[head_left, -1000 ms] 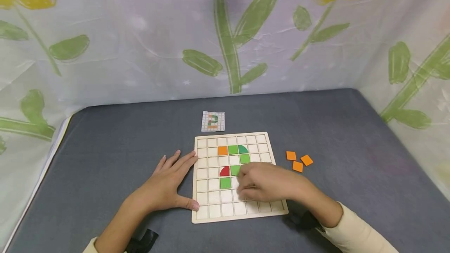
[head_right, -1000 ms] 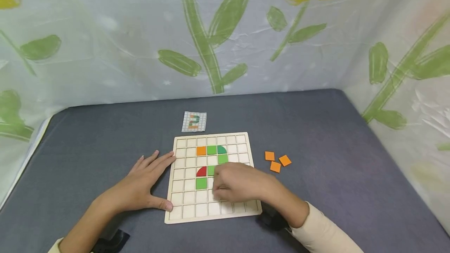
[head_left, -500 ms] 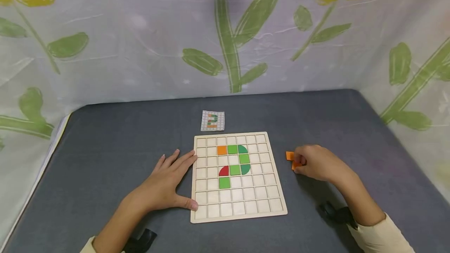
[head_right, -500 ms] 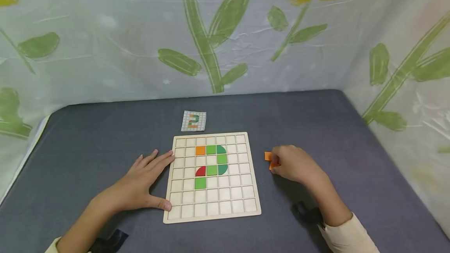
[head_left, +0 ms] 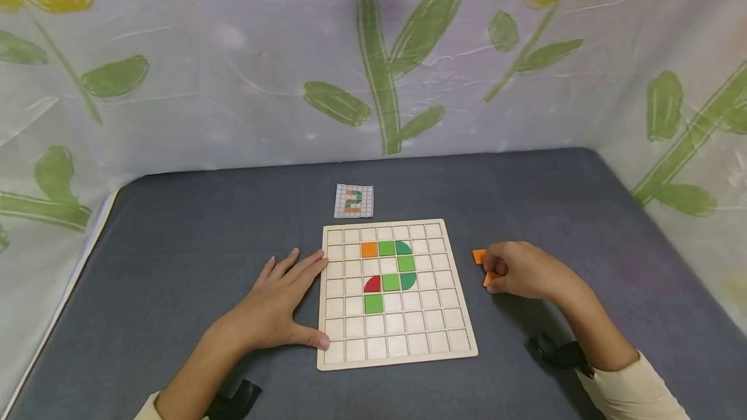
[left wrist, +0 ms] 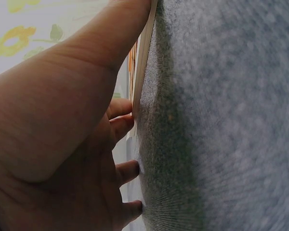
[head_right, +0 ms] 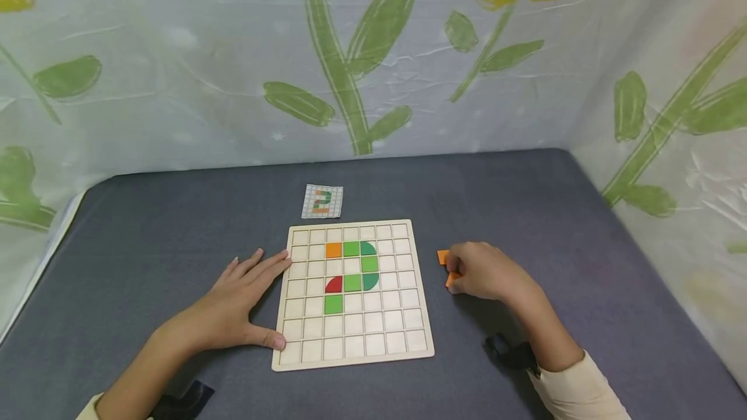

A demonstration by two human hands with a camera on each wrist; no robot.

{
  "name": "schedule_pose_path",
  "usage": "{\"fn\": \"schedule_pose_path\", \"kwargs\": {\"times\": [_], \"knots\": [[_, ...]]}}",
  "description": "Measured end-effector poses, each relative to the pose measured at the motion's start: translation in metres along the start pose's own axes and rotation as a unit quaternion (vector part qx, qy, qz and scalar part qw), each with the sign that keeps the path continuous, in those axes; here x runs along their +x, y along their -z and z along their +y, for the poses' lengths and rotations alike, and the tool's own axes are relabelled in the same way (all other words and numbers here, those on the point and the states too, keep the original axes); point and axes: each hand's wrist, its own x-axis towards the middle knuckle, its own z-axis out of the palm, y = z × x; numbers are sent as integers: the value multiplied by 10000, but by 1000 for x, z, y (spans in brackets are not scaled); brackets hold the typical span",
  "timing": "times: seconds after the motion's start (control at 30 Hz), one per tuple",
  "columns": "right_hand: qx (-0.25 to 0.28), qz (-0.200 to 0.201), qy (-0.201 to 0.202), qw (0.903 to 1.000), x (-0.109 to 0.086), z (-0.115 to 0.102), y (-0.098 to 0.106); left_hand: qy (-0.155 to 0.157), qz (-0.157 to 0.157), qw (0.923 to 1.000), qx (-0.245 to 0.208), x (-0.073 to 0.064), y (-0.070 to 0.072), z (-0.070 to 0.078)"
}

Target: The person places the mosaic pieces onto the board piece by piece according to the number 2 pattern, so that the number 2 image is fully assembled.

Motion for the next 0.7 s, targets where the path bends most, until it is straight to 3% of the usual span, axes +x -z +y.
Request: {"fn": "schedule_pose_path", "kwargs": {"times": [0.4,0.7], "knots": [[252,-64,468,9986,4,-2,-4,17,2,10000,-32,-1,2,2],[424,-129,515,9977,4,-3,-6,62,-13,10000,5,0,1,2]]}}
